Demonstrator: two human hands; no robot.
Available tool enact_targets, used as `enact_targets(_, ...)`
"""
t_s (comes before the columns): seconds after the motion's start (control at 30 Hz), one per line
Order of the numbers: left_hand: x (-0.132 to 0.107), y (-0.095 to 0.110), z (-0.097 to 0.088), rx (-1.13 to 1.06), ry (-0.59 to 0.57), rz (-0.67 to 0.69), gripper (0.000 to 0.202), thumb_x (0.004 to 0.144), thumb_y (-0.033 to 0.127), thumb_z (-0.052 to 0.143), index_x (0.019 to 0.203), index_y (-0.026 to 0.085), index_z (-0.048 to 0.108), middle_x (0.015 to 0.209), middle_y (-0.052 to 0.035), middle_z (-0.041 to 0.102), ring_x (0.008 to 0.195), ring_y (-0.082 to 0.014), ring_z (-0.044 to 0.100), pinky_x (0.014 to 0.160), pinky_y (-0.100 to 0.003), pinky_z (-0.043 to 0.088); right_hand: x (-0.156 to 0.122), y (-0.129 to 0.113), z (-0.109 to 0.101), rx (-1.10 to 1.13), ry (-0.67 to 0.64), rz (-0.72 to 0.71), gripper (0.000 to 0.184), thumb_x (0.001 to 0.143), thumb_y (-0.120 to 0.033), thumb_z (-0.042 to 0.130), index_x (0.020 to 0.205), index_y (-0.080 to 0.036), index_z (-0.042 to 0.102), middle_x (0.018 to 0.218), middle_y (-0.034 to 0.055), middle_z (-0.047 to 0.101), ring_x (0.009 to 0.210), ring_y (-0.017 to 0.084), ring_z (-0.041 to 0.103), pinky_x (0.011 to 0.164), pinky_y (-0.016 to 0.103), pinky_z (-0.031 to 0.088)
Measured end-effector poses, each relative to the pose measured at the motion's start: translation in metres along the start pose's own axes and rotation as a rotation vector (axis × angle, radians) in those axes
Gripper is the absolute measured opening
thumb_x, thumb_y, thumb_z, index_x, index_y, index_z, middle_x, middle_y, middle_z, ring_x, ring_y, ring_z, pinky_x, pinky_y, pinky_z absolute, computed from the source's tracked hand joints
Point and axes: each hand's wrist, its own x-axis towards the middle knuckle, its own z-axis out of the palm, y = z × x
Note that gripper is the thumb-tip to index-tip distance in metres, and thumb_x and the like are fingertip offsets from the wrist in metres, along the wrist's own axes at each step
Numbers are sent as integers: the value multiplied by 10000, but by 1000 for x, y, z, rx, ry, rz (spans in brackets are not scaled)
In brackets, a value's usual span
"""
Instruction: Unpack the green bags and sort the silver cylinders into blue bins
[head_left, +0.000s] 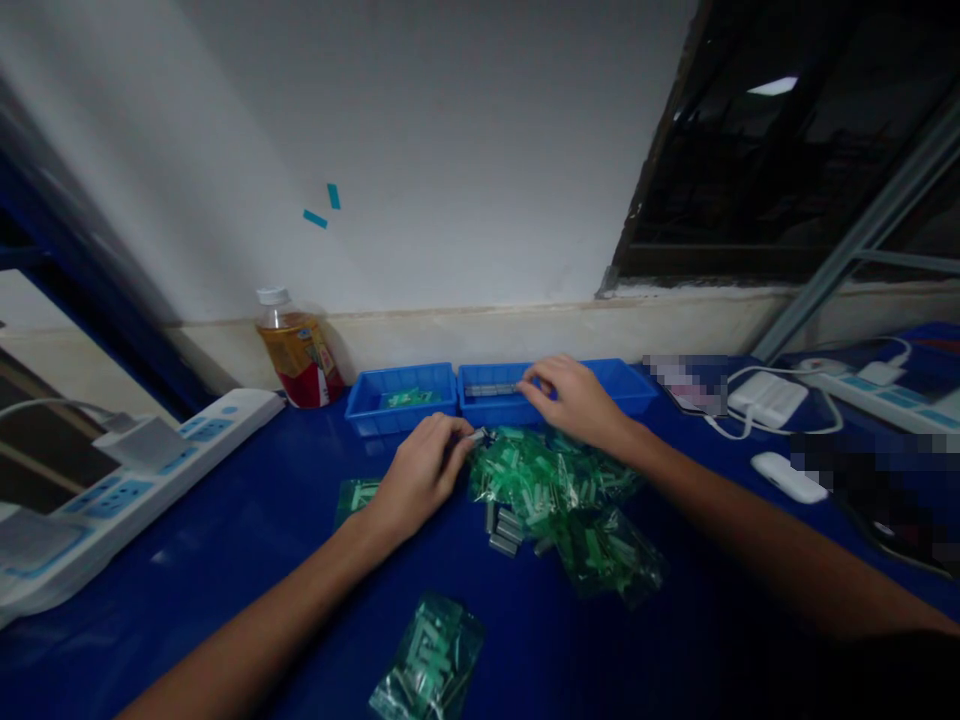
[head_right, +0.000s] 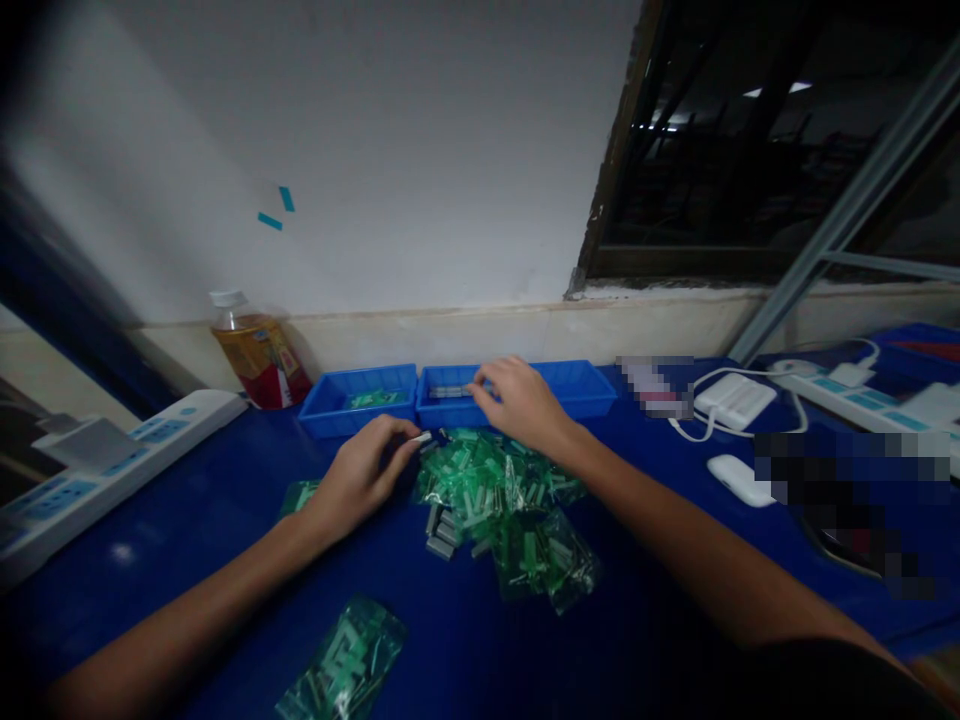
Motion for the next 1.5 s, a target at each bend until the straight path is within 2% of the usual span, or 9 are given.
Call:
enact_targets(0.1,-4,25,3,-170,-14,-47,96,922,249,435,922,175,496,794,-8,567,706,-134,538,661,-253,430,-49,-32,-6,172,73,-116,220,875,-316,518,1011,-154,577,804,52,596,783,188,509,727,320,387)
enact_targets(0.2,-9,43,8,-290,-63,-90,95,917,259,445,889,176,481,724,19,540,621,-110,509,585,-222,401,-76,-50,-7,142,51,-222,187,896,-276,480,1006,-157,573,817,59,592,779,192,497,715,333,363)
enact_targets(0.4,-13,53,11,-355,-41,-141,109,919,248,431,847,177,471,714,23,524,622,-102,503,586,-214,403,-78,-52,-7,160,60,-218,144,900,-249,473,959,-154,563,854,64,589,806,196,495,724,335,357)
enact_targets(0.7,-17,51,10,-205,-68,44,112,895,195,496,998,195,541,819,-5,586,736,-124,557,677,-238,448,-86,-58,-5,304,72,-107,176,920,-247,430,881,-150,572,800,53,580,765,179,482,713,326,358)
enact_targets(0.83,-15,46,8,-152,-54,22,103,904,206,479,974,186,553,817,-15,596,735,-134,559,678,-253,450,-70,-40,-6,192,57,-101,234,926,-311,414,950,-164,595,865,64,595,836,202,487,746,345,350)
enact_targets(0.93,-15,42,10,-134,-61,-20,113,908,230,474,974,191,558,840,-23,603,762,-147,563,686,-268,452,-37,-11,-6,-7,29,21,309,940,-282,344,1000,-168,624,958,96,588,937,231,476,794,368,344)
enact_targets(1.1,-20,40,15,-161,-116,26,134,915,235,456,991,188,556,879,-42,598,816,-161,557,722,-292,453,21,29,5,-235,-337,143,312,863,-244,414,1041,-237,670,1173,149,494,1104,324,413,833,461,369)
enact_targets(1.27,-25,41,16,-199,-169,46,124,909,222,472,985,178,560,858,-42,593,801,-159,546,720,-297,445,45,35,13,-217,-587,183,334,803,-217,468,1039,-302,688,1265,126,427,1173,336,380,844,469,424)
enact_targets(1.5,-22,40,16,-245,-210,61,113,913,212,463,971,180,554,840,-39,581,790,-158,532,719,-304,435,46,36,20,-218,-633,160,397,814,-216,450,1156,-277,641,1336,124,379,1201,328,369,885,474,435)
